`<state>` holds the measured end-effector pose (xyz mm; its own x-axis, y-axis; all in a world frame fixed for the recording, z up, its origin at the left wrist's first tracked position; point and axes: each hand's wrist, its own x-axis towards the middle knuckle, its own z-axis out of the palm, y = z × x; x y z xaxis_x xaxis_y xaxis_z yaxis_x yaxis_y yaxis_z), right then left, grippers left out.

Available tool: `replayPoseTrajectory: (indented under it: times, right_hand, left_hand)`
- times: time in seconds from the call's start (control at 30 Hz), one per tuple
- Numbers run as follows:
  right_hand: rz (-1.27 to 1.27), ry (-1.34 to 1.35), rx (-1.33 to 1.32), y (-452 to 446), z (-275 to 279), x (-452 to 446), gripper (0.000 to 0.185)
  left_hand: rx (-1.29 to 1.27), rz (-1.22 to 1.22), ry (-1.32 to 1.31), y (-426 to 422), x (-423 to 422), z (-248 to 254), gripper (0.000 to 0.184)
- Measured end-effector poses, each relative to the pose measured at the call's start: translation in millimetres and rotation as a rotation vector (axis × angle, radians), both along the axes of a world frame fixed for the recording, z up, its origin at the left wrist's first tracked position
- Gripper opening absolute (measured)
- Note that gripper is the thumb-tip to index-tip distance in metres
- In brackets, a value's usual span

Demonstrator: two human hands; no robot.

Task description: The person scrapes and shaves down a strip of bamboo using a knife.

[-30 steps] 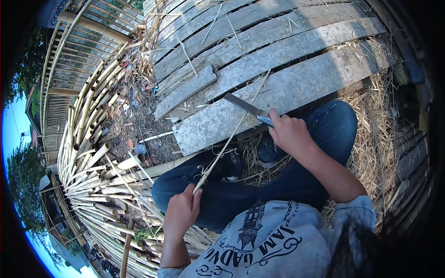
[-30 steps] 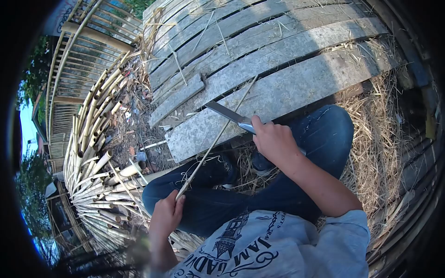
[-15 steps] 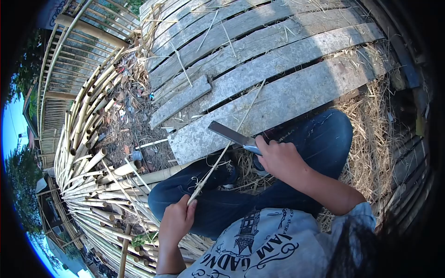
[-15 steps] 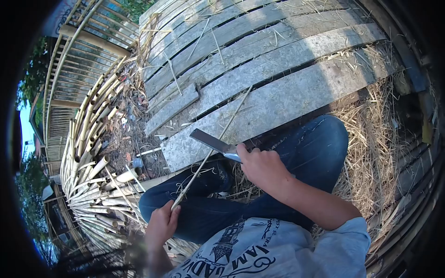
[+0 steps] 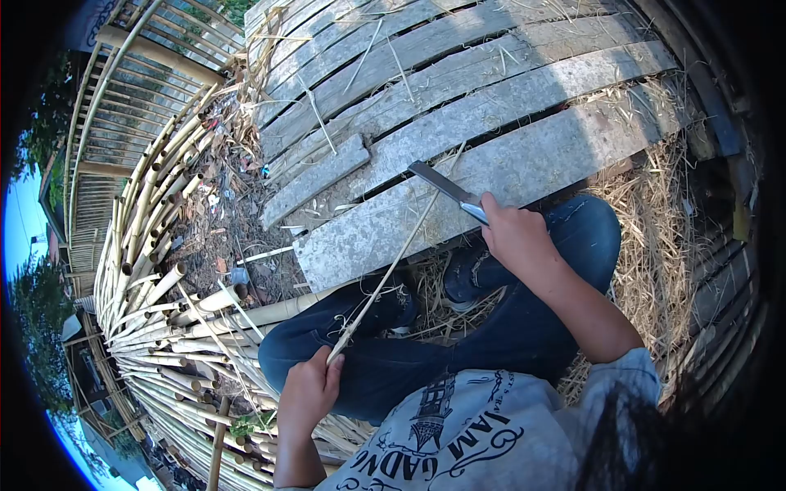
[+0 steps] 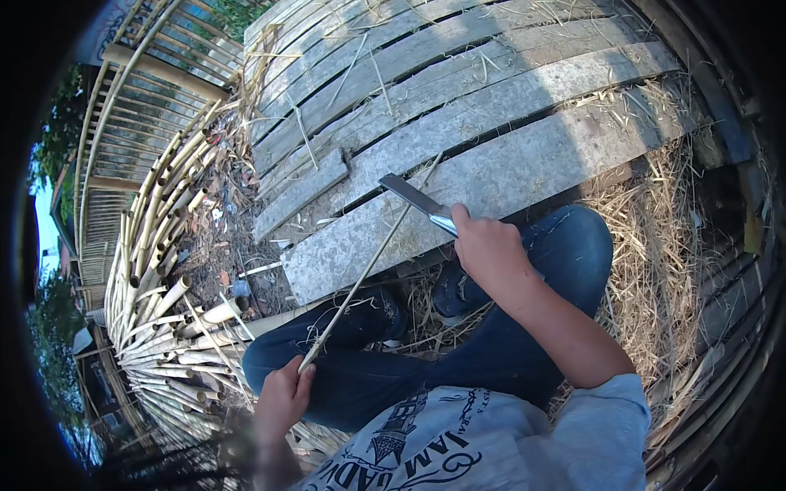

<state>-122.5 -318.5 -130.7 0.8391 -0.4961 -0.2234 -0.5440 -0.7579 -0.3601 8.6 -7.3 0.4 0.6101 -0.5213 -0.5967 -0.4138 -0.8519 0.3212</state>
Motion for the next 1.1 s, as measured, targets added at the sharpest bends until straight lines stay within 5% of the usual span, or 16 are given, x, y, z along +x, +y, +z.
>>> replayPoseTrajectory:
  times: [0.17, 0.3, 0.37, 0.83, 0.93, 1.1]
  right_hand:
    - [0.237, -0.001, -0.088, 21, 24, -3, 0.022]
    - [0.085, -0.019, -0.249, -7, -4, -2, 0.017]
    - [0.108, -0.062, -0.106, 14, 6, -3, 0.014]
    - [0.050, 0.077, -0.213, -20, -10, -5, 0.032]
    - [0.339, 0.028, -0.109, 9, 25, -5, 0.023]
    - [0.047, 0.053, -0.223, -27, -5, -1, 0.030]
  left_hand:
    - [-0.014, -0.026, -0.007, -2, 3, 1, 0.022]
    - [0.011, -0.003, 0.007, 0, 1, 1, 0.024]
    - [0.002, -0.018, -0.020, 0, 2, 0, 0.024]
    - [0.032, -0.011, -0.006, 0, 3, 0, 0.024]
    - [0.005, -0.028, -0.033, 2, 4, -2, 0.024]
    - [-0.002, -0.014, -0.013, 1, 2, -1, 0.024]
